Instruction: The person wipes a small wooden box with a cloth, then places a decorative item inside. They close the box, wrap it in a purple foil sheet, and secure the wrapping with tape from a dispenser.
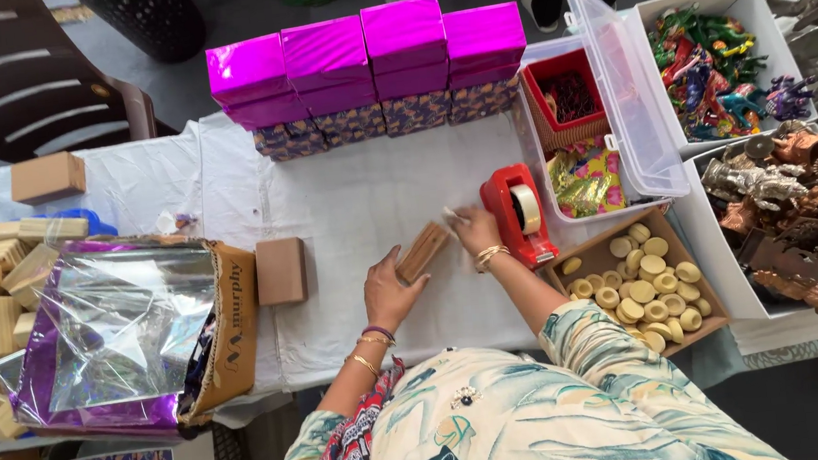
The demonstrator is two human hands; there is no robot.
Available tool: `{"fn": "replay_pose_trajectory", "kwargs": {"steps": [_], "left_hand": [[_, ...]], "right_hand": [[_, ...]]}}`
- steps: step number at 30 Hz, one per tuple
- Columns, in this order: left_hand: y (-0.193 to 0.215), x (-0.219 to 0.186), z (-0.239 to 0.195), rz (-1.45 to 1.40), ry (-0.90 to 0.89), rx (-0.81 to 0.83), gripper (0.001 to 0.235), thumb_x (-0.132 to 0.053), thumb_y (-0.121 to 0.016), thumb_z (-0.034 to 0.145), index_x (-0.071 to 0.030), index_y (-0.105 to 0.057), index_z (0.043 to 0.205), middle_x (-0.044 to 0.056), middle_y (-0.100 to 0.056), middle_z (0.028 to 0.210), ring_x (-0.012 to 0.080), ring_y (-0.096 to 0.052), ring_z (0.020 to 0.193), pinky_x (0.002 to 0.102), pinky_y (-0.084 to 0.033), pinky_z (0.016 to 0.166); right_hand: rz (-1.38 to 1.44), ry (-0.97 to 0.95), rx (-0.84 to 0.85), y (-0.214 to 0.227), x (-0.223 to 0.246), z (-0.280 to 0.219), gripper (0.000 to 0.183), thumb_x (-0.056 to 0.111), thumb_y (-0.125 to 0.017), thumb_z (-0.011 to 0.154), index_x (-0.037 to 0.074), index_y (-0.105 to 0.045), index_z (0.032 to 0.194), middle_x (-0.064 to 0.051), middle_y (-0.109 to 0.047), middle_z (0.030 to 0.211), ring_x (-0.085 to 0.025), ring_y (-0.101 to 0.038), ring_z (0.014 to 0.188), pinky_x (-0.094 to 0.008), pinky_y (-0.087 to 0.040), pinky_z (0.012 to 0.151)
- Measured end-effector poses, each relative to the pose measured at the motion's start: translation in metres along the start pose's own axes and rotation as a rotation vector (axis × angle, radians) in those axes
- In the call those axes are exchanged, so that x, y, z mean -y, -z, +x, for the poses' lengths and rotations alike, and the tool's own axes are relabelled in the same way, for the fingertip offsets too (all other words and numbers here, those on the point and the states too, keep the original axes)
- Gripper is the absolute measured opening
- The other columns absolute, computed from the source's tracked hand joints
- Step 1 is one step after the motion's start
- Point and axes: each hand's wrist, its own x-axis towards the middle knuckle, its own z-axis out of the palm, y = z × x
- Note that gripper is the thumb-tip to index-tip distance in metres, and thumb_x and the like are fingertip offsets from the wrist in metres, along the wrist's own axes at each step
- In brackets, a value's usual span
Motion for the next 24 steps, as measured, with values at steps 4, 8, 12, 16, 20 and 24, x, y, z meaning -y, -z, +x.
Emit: {"fn": "replay_pose_trajectory", "kwargs": {"steps": [4, 8, 12, 16, 20, 24], "left_hand": [[0.005, -0.023, 0.017, 0.211, -0.225, -0.109, 0.079, -0.04, -0.088, 0.059, -0.005, -0.061, 0.125, 0.015, -0.073, 0.11, 0.0411, -0.068, 0.098, 0.053, -0.052, 0.08], [-0.008, -0.011, 0.034, 0.428, -0.01, 0.232, 0.045, -0.03, -0.075, 0.078, -0.011, -0.063, 0.118, 0.011, -0.074, 0.109, 0.0362, -0.07, 0.102, 0.048, -0.056, 0.087], [0.015, -0.027, 0.034, -0.025, 0.133, 0.072, 0.052, -0.023, -0.078, 0.072, -0.01, -0.058, 0.118, 0.016, -0.073, 0.105, 0.0389, -0.07, 0.097, 0.048, -0.056, 0.084], [0.019, -0.029, 0.027, -0.203, 0.081, -0.017, 0.063, -0.016, -0.078, 0.066, -0.008, -0.054, 0.124, 0.016, -0.073, 0.111, 0.0395, -0.07, 0.095, 0.047, -0.056, 0.081], [0.011, -0.014, 0.027, -0.088, 0.062, 0.007, 0.062, -0.022, -0.085, 0.069, -0.011, -0.063, 0.126, 0.018, -0.074, 0.107, 0.04, -0.069, 0.098, 0.047, -0.055, 0.082], [0.017, -0.016, 0.029, -0.128, 0.135, 0.055, 0.057, -0.022, -0.079, 0.077, -0.017, -0.066, 0.132, 0.013, -0.076, 0.107, 0.0363, -0.072, 0.097, 0.044, -0.058, 0.081]], "right_hand": [[0.393, -0.306, 0.213, -0.032, -0.056, -0.005, 0.032, 0.019, -0.069, 0.09, 0.003, -0.077, 0.117, -0.013, -0.078, 0.106, -0.018, -0.069, 0.1, -0.032, -0.053, 0.086], [0.32, -0.214, 0.184, -0.016, 0.003, -0.022, 0.031, 0.019, -0.071, 0.087, 0.006, -0.076, 0.115, -0.006, -0.078, 0.1, -0.014, -0.071, 0.093, -0.029, -0.055, 0.084], [0.289, 0.115, 0.096, 0.028, 0.077, -0.024, 0.026, 0.021, -0.071, 0.093, 0.009, -0.077, 0.115, -0.009, -0.069, 0.098, -0.018, -0.068, 0.088, -0.032, -0.053, 0.078], [-0.124, 0.113, 0.065, 0.037, 0.127, -0.037, 0.017, 0.022, -0.075, 0.09, 0.017, -0.08, 0.106, -0.01, -0.068, 0.094, -0.03, -0.068, 0.085, -0.041, -0.053, 0.072], [-0.076, 0.436, 0.028, 0.015, 0.127, -0.059, 0.028, 0.014, -0.073, 0.078, 0.016, -0.076, 0.106, -0.009, -0.068, 0.107, -0.032, -0.069, 0.087, -0.041, -0.056, 0.071], [-0.269, 0.47, 0.108, 0.014, 0.123, -0.037, 0.023, 0.018, -0.077, 0.08, 0.02, -0.077, 0.103, -0.007, -0.068, 0.097, -0.03, -0.07, 0.082, -0.043, -0.057, 0.071]]}}
